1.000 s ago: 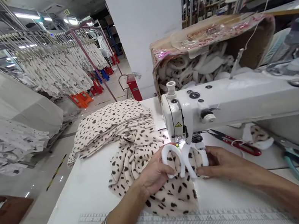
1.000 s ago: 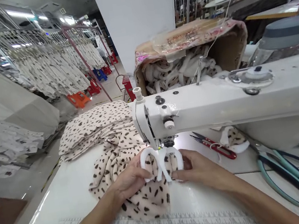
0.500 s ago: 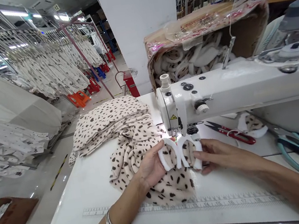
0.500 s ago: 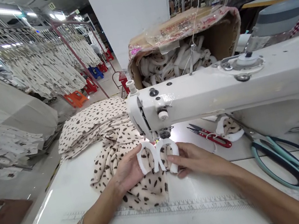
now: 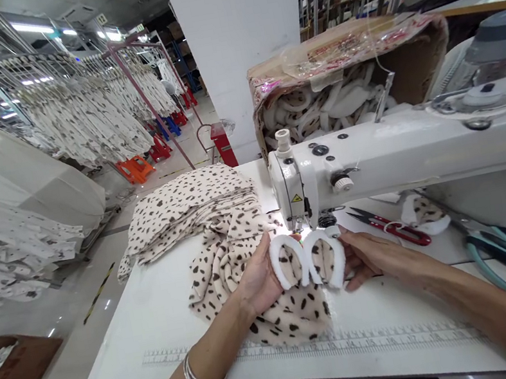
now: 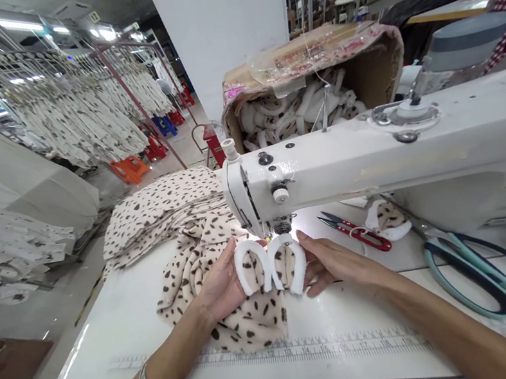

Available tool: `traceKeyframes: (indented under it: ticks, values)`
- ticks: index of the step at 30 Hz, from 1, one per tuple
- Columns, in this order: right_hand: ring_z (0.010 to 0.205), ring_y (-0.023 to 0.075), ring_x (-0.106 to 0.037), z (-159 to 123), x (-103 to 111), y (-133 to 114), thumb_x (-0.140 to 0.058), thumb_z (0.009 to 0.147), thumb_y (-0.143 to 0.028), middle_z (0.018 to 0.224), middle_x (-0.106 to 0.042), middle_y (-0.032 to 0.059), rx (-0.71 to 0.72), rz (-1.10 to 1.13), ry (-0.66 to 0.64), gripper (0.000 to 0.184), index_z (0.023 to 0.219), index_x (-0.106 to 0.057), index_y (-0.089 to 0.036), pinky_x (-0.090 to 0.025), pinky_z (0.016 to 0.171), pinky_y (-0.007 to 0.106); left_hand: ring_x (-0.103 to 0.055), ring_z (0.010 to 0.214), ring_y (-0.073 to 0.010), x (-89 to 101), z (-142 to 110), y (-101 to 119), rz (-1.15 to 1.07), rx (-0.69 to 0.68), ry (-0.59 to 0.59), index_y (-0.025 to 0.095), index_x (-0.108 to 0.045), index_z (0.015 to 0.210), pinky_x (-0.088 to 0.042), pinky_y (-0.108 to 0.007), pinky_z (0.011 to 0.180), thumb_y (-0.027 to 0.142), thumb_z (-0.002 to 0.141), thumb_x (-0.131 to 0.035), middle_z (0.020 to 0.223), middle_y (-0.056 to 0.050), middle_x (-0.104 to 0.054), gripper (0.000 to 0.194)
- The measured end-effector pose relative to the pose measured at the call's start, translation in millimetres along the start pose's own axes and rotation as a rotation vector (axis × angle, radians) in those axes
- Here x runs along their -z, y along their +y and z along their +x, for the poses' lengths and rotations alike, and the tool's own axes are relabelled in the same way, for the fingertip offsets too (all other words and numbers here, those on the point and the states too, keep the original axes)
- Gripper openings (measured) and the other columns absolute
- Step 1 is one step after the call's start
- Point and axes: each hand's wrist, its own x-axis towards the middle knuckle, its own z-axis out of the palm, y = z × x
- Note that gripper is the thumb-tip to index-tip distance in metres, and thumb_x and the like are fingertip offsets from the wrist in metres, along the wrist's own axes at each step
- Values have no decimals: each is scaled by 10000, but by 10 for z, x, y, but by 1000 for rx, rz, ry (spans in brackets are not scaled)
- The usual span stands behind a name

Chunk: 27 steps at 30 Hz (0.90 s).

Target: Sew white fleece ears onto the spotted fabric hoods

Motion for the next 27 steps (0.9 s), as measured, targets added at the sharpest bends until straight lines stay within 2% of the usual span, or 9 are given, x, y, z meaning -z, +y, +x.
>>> traceKeyframes:
  ticks: [4,10,18,24,27]
  values:
    - [718,184,-656,7,3,25,-402,870,-707,866,-698,124,13,11,2,647,972,-672,-128,-592,696,348,-604,1066,-242,-5,-3,1,-14,-2,-14,117,-628,1187,-480,-349,941,641,926,-384,1125,-128,-653,634]
    - [722,187,-662,-7,2,25,-434,879,-675,831,-698,112,16,29,-2,601,952,-676,-130,-594,705,349,-608,1054,-258,-27,-6,10,-11,6,29,106,-632,1174,-488,-360,919,668,909,-383,1093,-139,-663,669]
    - [720,189,-671,4,-3,22,-423,884,-676,855,-705,123,14,22,-7,616,963,-672,-118,-597,685,337,-586,1104,-290,-40,-21,17,-2,29,45,95,-604,1219,-463,-407,954,655,934,-310,1157,-167,-636,694]
    - [744,196,-677,-14,1,28,-416,878,-689,872,-699,134,24,-11,-20,634,968,-668,-115,-597,704,339,-579,1114,-281,-28,-19,13,-7,35,37,98,-602,1226,-446,-391,972,631,942,-335,1168,-166,-633,661]
    - [731,195,-673,-5,-3,52,-402,871,-707,841,-691,126,40,-37,-40,661,998,-661,-113,-598,698,349,-598,1066,-262,-27,-17,14,-12,26,19,102,-613,1206,-473,-368,928,627,939,-359,1139,-157,-641,641]
